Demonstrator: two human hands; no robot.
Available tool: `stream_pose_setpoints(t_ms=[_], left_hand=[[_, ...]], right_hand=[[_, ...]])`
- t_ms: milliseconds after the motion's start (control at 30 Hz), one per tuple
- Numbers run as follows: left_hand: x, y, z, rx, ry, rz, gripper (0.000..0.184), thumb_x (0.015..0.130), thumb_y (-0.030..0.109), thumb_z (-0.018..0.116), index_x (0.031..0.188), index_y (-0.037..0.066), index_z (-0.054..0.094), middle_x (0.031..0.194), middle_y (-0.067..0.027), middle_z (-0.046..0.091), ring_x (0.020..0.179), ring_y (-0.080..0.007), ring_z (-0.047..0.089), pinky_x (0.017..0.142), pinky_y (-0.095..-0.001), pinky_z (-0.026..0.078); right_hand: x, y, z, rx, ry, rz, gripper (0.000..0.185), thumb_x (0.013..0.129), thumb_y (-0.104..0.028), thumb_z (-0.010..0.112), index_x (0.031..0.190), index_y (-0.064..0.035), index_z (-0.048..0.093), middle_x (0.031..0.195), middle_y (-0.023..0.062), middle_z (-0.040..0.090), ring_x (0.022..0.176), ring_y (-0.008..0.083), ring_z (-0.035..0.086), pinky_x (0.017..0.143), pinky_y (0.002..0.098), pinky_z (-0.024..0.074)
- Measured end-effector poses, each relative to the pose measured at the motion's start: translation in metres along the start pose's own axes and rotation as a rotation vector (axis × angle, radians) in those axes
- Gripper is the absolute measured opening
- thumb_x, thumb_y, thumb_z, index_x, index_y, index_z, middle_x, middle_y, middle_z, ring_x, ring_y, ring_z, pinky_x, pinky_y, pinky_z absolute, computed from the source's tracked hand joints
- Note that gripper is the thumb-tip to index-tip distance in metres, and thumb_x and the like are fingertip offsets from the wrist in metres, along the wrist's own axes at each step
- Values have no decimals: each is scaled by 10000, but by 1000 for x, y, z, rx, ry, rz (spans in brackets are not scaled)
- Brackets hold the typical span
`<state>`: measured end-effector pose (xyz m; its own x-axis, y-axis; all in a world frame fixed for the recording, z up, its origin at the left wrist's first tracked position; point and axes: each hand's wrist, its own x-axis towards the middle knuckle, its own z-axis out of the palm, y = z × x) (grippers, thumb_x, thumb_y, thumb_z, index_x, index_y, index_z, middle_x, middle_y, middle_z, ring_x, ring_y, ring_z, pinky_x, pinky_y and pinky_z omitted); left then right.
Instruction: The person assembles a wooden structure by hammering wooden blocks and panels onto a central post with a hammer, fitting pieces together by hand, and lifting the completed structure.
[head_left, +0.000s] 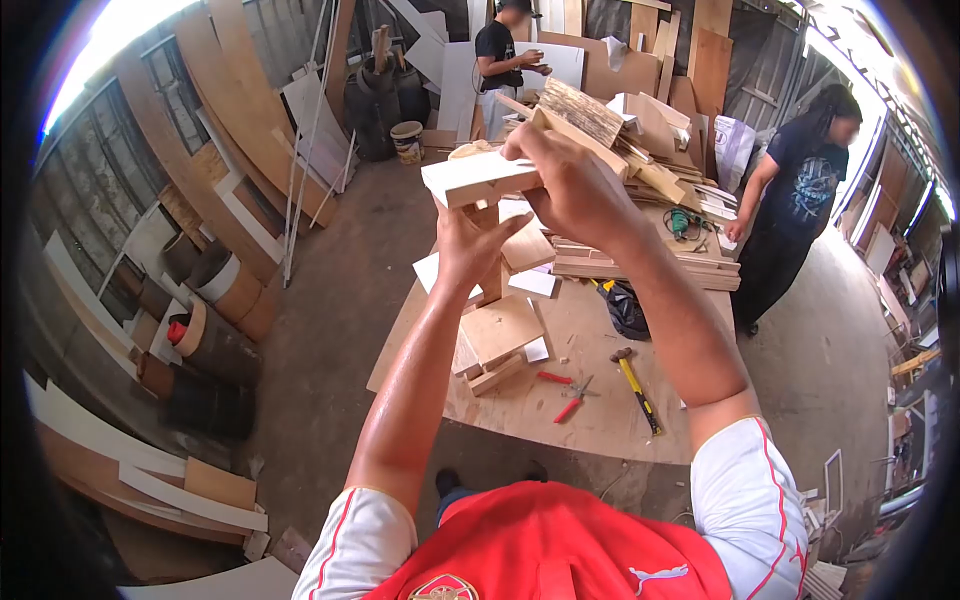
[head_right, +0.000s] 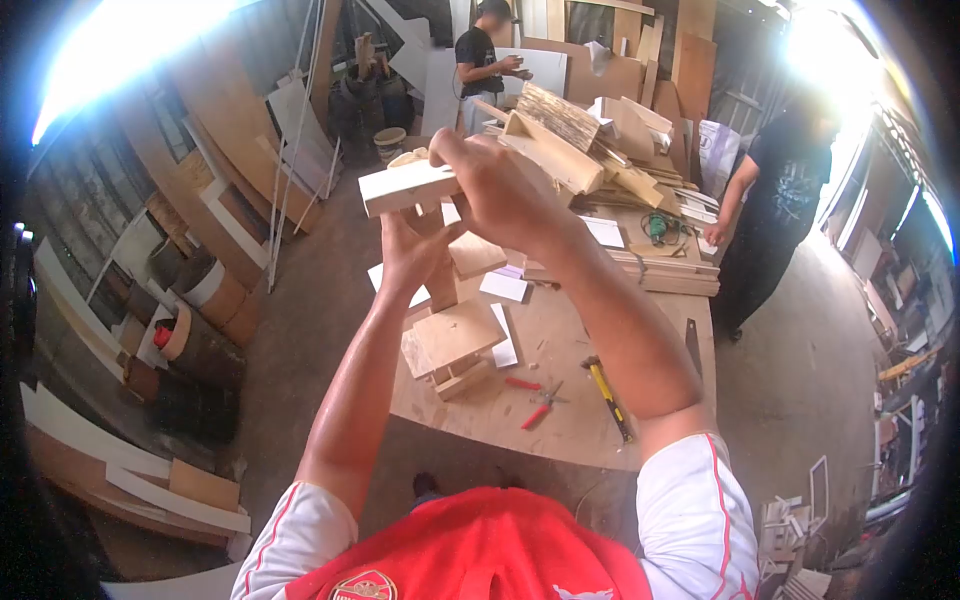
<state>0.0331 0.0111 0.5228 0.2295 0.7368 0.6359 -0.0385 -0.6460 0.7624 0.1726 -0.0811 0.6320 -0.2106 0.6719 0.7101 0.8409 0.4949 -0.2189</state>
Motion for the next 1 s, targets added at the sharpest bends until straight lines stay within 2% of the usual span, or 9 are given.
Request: stream_pose_setpoints(t_ms=[33,133,167,300,400,567,800,900,1000], left_hand=[[2,-3,3,-67,54,33,893,729,167,952,1394,3,380,1295,-167,616,1215,-250,622,1033,-389,516],[12,-13,5,-22,140,-40,836,742,200,952,1355,18,414,1220,-153,661,1116,-217,666,958,-358,550],[15,-16,4,-69,91,-43,726,759,216,945,1286,23,484,1172,-134,685,1060,-175,676,910,-332,563],[28,-34,-2,-253,-96,42,599,789,187,923,1230,7,560,1125,-91,707,1015,-137,672,891,-322,568],[34,-42,-7,-308,-170,8,611,794,152,914,1268,9,556,1126,-71,709,1006,-130,670,887,-314,567],[42,-39,-19,-378,-358,-74,568,809,55,878,1276,19,558,1124,-48,696,1032,-121,655,888,-303,557],[41,-29,-18,-635,-405,-35,493,847,12,822,1255,37,546,1079,-17,679,982,-106,638,892,-297,541],[40,-29,-16,-598,-359,-7,383,858,16,809,1172,36,592,1022,-3,676,931,-92,629,838,-292,538],[44,-40,-16,-606,-445,26,262,864,27,803,1065,29,636,956,5,670,876,-81,620,773,-286,526]], right_hand=[[0,3,1,29,49,-10,235,826,0,711,1017,-56,586,1003,163,724,939,390,694,779,453,544],[0,-1,-6,180,107,14,231,827,-16,720,1022,-56,603,916,145,731,849,377,708,750,412,552],[1,3,-4,219,145,25,227,827,-19,744,1026,-42,638,862,124,741,800,313,734,727,370,561],[-5,-4,-7,261,228,27,262,823,-3,774,1074,-43,714,933,111,768,865,204,752,748,331,577],[-8,-16,-4,218,276,-30,309,803,-1,781,1103,-53,728,976,130,769,888,224,756,770,333,583],[-4,-31,5,33,286,-66,347,774,-84,799,1117,-95,749,1043,129,757,968,339,721,856,403,579],[5,-40,20,-143,328,-111,360,756,-61,808,1108,-118,762,997,111,752,926,305,715,810,396,575],[8,-45,22,-173,308,-112,426,701,-6,840,1108,-105,767,970,109,750,872,293,702,785,379,566],[9,-47,25,-231,279,-157,442,675,-8,843,1099,-110,771,949,83,742,846,279,676,762,381,554]])
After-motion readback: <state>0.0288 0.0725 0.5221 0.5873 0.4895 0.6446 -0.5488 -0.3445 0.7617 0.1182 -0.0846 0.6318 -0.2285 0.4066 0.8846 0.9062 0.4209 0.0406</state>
